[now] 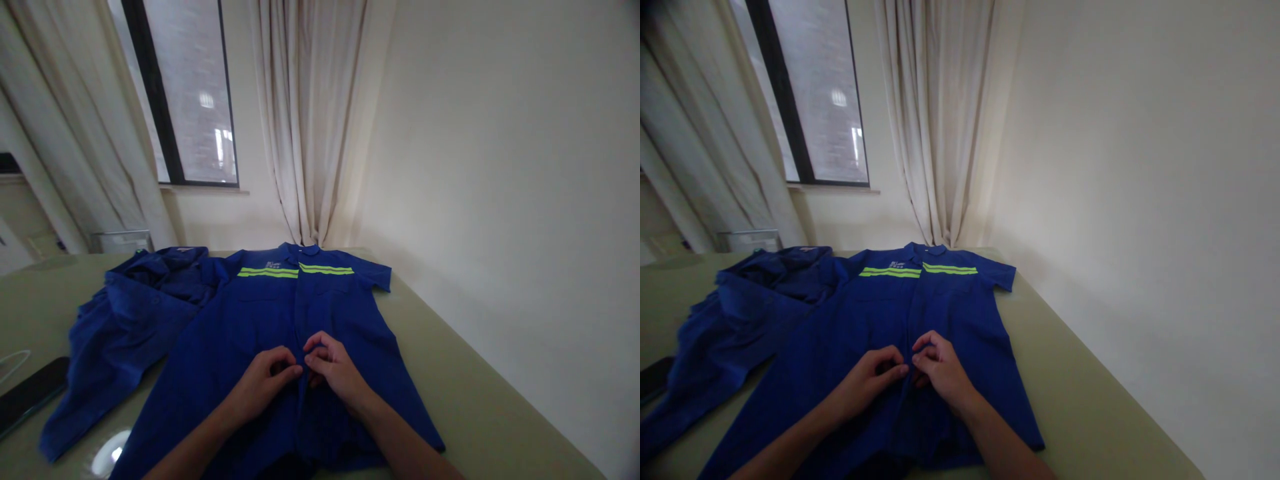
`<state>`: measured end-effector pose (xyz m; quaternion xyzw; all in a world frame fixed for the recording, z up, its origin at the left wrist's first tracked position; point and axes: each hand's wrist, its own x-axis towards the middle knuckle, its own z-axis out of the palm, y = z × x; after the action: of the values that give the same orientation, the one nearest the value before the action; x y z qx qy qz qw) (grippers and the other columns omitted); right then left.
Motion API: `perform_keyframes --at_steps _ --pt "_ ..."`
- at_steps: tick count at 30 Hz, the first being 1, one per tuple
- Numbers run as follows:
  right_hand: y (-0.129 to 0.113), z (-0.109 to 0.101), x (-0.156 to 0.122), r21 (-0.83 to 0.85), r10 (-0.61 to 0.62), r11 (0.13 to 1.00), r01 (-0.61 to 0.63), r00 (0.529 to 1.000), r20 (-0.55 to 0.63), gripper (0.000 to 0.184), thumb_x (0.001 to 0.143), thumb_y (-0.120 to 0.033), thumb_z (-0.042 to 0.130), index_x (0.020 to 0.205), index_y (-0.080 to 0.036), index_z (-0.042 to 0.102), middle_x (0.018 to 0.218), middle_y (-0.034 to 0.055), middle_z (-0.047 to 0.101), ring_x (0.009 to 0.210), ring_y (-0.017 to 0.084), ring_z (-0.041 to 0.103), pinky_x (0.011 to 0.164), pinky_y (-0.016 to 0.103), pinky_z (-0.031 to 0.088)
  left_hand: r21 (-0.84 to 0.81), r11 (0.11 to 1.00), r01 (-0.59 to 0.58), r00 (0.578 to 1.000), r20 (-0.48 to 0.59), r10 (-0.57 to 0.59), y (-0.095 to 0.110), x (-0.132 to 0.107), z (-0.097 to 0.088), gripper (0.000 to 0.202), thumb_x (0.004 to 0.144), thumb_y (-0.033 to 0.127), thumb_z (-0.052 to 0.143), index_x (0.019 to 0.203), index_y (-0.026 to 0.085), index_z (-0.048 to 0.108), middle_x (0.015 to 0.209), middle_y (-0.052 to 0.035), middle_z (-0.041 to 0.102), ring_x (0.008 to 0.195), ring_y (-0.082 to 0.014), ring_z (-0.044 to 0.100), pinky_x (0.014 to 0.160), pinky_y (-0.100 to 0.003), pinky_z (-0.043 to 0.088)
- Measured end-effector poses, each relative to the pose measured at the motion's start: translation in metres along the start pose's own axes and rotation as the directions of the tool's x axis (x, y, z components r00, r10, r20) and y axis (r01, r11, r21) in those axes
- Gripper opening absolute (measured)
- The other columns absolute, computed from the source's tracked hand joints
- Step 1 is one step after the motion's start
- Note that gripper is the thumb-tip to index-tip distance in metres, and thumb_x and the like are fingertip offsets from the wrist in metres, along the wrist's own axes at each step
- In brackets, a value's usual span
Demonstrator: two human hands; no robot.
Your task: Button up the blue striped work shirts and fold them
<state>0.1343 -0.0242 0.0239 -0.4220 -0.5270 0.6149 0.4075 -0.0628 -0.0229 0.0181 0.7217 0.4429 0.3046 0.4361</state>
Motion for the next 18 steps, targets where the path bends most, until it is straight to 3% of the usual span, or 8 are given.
perform_keyframes --at_steps 4,6,10,13,15,18 --pt "-0.003 -0.002 0.0 -0.093 -0.053 0.994 0.05 0.998 -0.031 0.025 0.077 -0.035 0.068 0.095 -0.022 0.056 0.063 -0.0081 0.055 0.051 0.011 0.053 0.052 0.024 0.044 -0.054 0.999 0.007 1.0 0.021 -0.006 -0.002 0.001 -0.002 0.037 0.091 0.053 0.06 0.08 0.018 0.066 0.072 0.0034 0.055 0.071 -0.0137 0.048 0.066 -0.025 0.037" --pt "-0.008 -0.005 -0.002 -0.231 -0.132 0.966 0.119 0.99 -0.04 0.016 0.077 -0.026 0.064 0.092 -0.022 0.059 0.06 -0.0082 0.053 0.051 0.011 0.05 0.052 0.023 0.04 -0.097 0.995 0.035 0.999 0.026 -0.032 -0.003 0.001 -0.004 0.039 0.09 0.055 0.06 0.082 0.018 0.065 0.07 0.0045 0.052 0.068 -0.0128 0.045 0.063 -0.025 0.035" --pt "-0.02 -0.008 -0.01 -0.563 -0.257 0.799 0.21 0.966 -0.005 0.012 0.078 -0.015 0.059 0.08 -0.021 0.068 0.06 -0.0052 0.054 0.058 0.012 0.049 0.057 0.025 0.035 -0.146 0.985 0.088 0.996 0.027 -0.085 -0.002 0.001 -0.007 0.04 0.088 0.058 0.059 0.084 0.018 0.062 0.069 0.0059 0.048 0.065 -0.0119 0.041 0.059 -0.024 0.032" --pt "-0.023 -0.002 -0.015 -0.657 -0.262 0.735 0.168 0.964 -0.047 0.012 0.086 -0.029 0.065 0.078 -0.021 0.067 0.065 -0.0023 0.058 0.062 0.014 0.052 0.059 0.026 0.035 -0.129 0.99 0.059 0.998 0.043 -0.054 -0.002 -0.001 -0.008 0.037 0.09 0.055 0.057 0.088 0.018 0.064 0.074 0.0036 0.055 0.071 -0.0138 0.048 0.064 -0.025 0.038" --pt "-0.021 0.005 -0.017 -0.718 -0.267 0.686 0.122 0.959 -0.092 0.025 0.083 -0.044 0.074 0.079 -0.021 0.065 0.074 0.0 0.061 0.067 0.015 0.054 0.061 0.027 0.036 -0.116 0.993 -0.002 0.999 0.048 0.008 -0.004 -0.001 -0.008 0.031 0.091 0.048 0.057 0.092 0.019 0.067 0.083 0.0008 0.063 0.079 -0.016 0.054 0.072 -0.027 0.043" --pt "-0.016 0.013 -0.017 -0.809 -0.252 0.585 0.056 0.961 -0.115 0.029 0.073 -0.042 0.082 0.083 -0.022 0.064 0.085 0.0015 0.062 0.073 0.016 0.054 0.064 0.027 0.034 -0.06 0.996 -0.068 0.997 0.029 0.069 -0.005 -0.001 -0.005 0.024 0.092 0.038 0.057 0.101 0.02 0.071 0.092 -0.0016 0.069 0.082 -0.0166 0.058 0.076 -0.028 0.045"
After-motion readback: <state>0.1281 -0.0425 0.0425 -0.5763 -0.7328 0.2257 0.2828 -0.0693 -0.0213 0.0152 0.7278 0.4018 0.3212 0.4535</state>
